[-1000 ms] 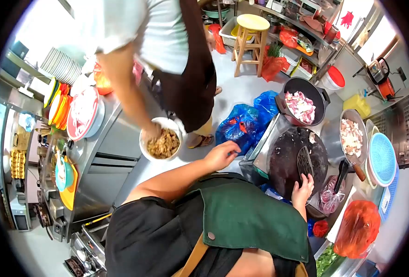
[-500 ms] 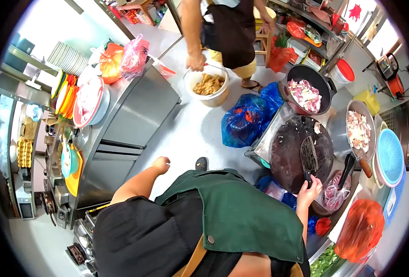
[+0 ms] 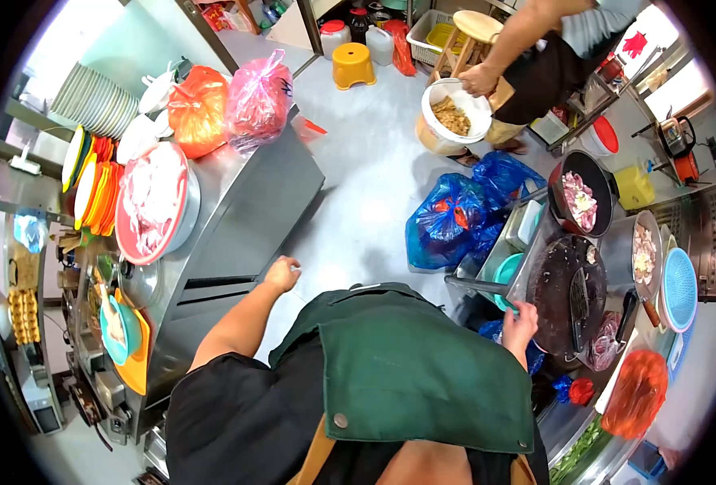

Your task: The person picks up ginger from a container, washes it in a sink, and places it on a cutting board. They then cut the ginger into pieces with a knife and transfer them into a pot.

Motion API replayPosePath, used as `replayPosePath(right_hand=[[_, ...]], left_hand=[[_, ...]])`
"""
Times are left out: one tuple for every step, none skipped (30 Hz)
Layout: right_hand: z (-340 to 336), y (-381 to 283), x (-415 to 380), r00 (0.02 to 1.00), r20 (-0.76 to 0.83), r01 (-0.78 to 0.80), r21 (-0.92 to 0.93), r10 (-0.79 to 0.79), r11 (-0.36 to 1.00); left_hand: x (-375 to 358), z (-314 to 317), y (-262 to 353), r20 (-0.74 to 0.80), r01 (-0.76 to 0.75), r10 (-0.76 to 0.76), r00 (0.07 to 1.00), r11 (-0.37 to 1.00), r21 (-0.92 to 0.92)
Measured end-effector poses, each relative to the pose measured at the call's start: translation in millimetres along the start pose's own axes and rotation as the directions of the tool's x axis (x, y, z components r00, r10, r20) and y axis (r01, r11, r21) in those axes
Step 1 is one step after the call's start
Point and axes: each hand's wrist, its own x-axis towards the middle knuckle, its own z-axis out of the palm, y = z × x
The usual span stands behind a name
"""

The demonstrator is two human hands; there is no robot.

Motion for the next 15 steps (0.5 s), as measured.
replayPosePath(right_hand=[[14, -12, 2, 1.000, 0.009, 0.002, -0.022, -0.002, 1.000], [24, -24, 4, 0.998, 0.052, -0.041, -0.016, 0.042, 0.999], [33, -29, 6, 0.977, 0.183, -0.118, 0.030, 0.111, 0.993], [44, -33, 7, 0.935, 0.309, -0.205, 0.070, 0.174, 0.976], [57, -33, 5, 0.966, 0.253, -0.074, 0.105, 0.045, 0.992], [66, -33, 5, 0.944, 0.329, -0.066, 0.090, 0.033, 0.994], [71, -36, 9, 0.931, 0.366, -0.045, 0.092, 0.008, 0.995], [75, -37, 14, 0.914, 0.404, -0.022, 0.091, -0.017, 0.996], [81, -36, 22, 0.923, 0.385, -0.039, 0.083, 0.004, 0.996], [86, -34, 28, 0.869, 0.492, -0.106, 0.078, 0.054, 0.991], [92, -31, 37, 0.802, 0.590, -0.170, 0.070, 0.096, 0.983], [101, -26, 45, 0.808, 0.578, -0.185, 0.069, 0.112, 0.980], [111, -20, 54, 0.771, 0.623, -0.196, 0.040, 0.129, 0.980], [122, -18, 65, 0.733, 0.665, -0.209, 0.016, 0.146, 0.978], [129, -21, 80, 0.685, 0.710, -0.214, -0.019, 0.164, 0.977]], left_hand=[[5, -8, -16, -0.021, 0.008, -0.008, 1.000, 1.000, 0.003], [11, -14, -25, -0.018, 0.000, 0.000, 1.000, 1.000, 0.007], [17, -20, -33, -0.059, 0.032, -0.033, 0.998, 0.999, -0.022], [25, -25, -38, -0.102, 0.056, -0.061, 0.993, 0.997, -0.048], [36, -26, -41, -0.123, 0.035, -0.044, 0.991, 0.997, -0.072], [50, -24, -41, -0.134, 0.018, -0.035, 0.990, 0.992, -0.129], [61, -26, -29, -0.144, -0.009, -0.010, 0.990, 0.991, -0.132], [73, -25, -13, -0.151, -0.034, 0.013, 0.988, 0.990, -0.140], [97, -15, -4, -0.130, -0.074, 0.050, 0.990, 0.980, -0.186], [117, -8, 10, -0.105, -0.106, 0.084, 0.991, 0.967, -0.231], [139, -2, 27, -0.095, -0.178, 0.161, 0.982, 0.960, -0.216], [156, -2, 53, -0.085, -0.247, 0.234, 0.968, 0.949, -0.198], [164, -12, 90, -0.071, -0.270, 0.260, 0.963, 0.931, -0.246], [169, -27, 126, -0.060, -0.293, 0.288, 0.956, 0.911, -0.289], [186, -37, 153, -0.070, -0.354, 0.349, 0.935, 0.890, -0.288]])
